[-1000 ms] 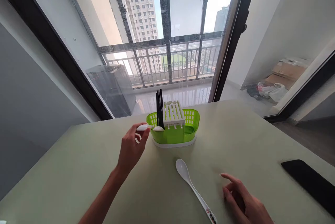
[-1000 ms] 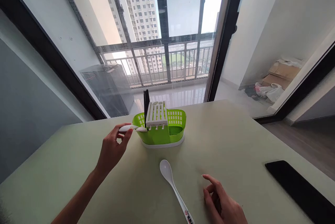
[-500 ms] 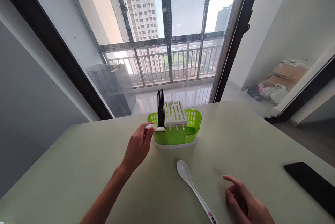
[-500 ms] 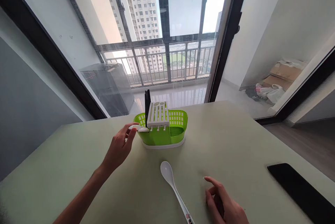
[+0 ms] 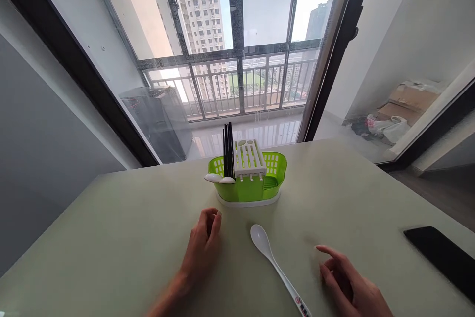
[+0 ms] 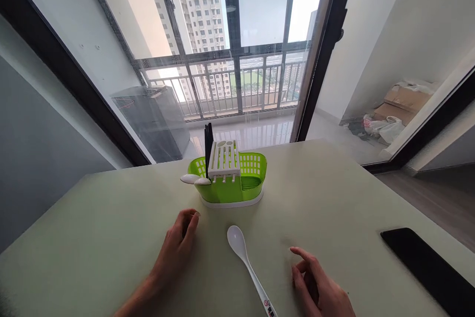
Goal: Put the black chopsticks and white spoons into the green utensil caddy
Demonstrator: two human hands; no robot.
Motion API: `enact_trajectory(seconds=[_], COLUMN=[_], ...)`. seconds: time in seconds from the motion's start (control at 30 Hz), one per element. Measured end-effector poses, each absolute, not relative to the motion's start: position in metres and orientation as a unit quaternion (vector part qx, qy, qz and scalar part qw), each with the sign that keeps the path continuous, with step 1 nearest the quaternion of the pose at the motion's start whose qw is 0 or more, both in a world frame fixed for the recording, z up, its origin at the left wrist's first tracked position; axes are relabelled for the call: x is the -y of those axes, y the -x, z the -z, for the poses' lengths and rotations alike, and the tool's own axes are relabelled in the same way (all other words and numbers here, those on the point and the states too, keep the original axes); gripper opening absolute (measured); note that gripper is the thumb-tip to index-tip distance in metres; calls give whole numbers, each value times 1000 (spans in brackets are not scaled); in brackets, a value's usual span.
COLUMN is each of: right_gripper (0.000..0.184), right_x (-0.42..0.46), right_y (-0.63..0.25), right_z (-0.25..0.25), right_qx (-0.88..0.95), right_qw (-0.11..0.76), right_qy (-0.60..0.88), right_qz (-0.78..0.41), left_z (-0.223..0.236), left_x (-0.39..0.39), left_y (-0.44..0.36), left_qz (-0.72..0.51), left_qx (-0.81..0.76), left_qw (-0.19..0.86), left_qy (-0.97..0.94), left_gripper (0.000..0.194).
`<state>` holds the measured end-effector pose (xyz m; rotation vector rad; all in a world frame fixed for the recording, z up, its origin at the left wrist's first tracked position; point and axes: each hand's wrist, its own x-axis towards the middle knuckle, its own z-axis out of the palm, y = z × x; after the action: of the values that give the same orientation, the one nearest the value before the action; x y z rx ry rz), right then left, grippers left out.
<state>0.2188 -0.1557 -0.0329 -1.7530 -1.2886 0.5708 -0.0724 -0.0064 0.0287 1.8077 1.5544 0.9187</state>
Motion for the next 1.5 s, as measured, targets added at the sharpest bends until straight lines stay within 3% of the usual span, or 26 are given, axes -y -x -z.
enact_trajectory(seconds=[0.2, 0.43, 0.7, 0.83, 0.97, 1.13, 1.23, 1.37, 1.5], right_gripper=[42, 43, 40, 41, 43, 43, 43, 46, 45], right_x=[155, 154, 154, 154, 154, 156, 156, 153, 153], right_y=[-221, -217, -217, -218, -218, -220, -225, -239, -241], right_z=[33, 33, 35, 34, 32, 30, 32, 39, 39], right_qx=[516, 519, 519, 517, 515, 507, 509, 548, 557], right_qw=[429, 438, 442, 446, 445, 429, 422, 391, 386], right_qy=[706, 706, 699, 699, 698, 706, 709, 690, 684], right_qz=[-228, -203, -214, -212, -222, -245, -246, -264, -269], left_z=[-24, -35, -60, -93, -139, -187, -198, -193, -179], left_x=[19, 7, 7, 13, 24, 23, 12, -6, -26], left_y=[46, 17, 25, 37, 55, 84, 98, 108, 110], left_qz=[-223, -102, -137, -192, -283, -484, -564, -590, -551], left_qx=[-533, -507, -489, -467, -458, -501, -521, -501, -504], left_qw=[257, 290, 419, 417, 302, 9, -110, -172, -160], left_qy=[-775, -805, -752, -755, -787, -717, -631, -609, -646], left_gripper=[31, 27, 32, 33, 28, 19, 22, 23, 21])
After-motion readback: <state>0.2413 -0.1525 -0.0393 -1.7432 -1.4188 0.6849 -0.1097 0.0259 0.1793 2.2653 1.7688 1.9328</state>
